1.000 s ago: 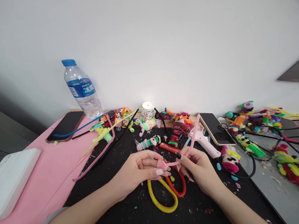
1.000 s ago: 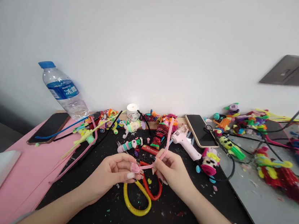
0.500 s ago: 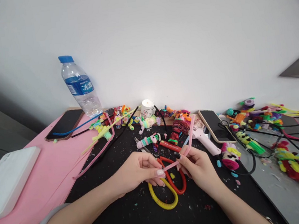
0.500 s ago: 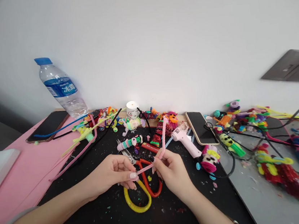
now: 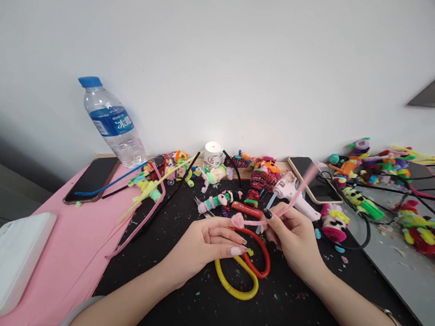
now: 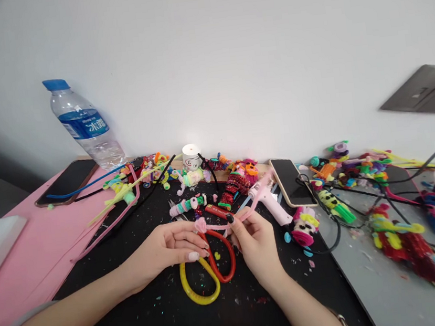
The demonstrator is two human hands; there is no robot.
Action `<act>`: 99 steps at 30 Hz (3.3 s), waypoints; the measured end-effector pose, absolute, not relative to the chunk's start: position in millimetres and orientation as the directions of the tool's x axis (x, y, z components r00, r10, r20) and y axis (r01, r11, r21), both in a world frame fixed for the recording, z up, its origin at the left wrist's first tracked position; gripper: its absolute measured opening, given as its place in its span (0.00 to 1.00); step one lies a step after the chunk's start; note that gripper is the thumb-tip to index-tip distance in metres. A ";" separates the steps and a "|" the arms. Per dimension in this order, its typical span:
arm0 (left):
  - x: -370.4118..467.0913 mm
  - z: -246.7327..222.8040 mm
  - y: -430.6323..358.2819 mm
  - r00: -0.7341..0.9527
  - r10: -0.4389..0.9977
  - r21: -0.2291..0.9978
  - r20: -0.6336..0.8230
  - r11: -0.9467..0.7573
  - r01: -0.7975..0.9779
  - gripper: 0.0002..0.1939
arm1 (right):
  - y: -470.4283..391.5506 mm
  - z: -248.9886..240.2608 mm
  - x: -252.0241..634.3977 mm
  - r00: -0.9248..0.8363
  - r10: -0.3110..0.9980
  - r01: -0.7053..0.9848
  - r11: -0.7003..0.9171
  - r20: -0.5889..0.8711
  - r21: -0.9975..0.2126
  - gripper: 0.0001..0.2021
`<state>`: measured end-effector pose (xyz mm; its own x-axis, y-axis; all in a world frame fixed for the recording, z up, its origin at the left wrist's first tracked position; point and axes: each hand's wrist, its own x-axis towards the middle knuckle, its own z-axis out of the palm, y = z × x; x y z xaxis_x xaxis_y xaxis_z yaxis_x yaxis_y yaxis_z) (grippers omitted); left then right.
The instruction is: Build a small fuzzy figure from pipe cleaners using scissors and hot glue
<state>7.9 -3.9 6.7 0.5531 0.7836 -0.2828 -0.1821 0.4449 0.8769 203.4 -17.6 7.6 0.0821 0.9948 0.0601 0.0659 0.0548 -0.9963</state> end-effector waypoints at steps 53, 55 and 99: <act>0.8 20.8 0.5 0.479 0.846 0.972 -0.234 0.208 0.108 0.15 | -20.5 6.8 196.7 -0.038 0.999 0.036 -0.030 -0.032 -0.999 0.16; 0.5 19.0 1.6 0.475 0.850 0.973 -0.229 0.202 0.109 0.15 | -20.5 6.3 197.2 -0.044 0.999 0.030 -0.026 -0.027 -0.999 0.15; -28.2 2.8 44.2 -0.122 0.992 0.943 -0.034 -0.009 -0.333 0.10 | -26.9 32.7 209.5 -0.516 0.770 0.206 -0.314 -0.375 -0.927 0.10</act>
<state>-28.2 44.2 2.8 -0.1222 0.9919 -0.0337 -0.3331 -0.0090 0.9429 209.5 -26.9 32.7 -0.5157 0.7702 -0.3754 0.2057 -0.3140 -0.9269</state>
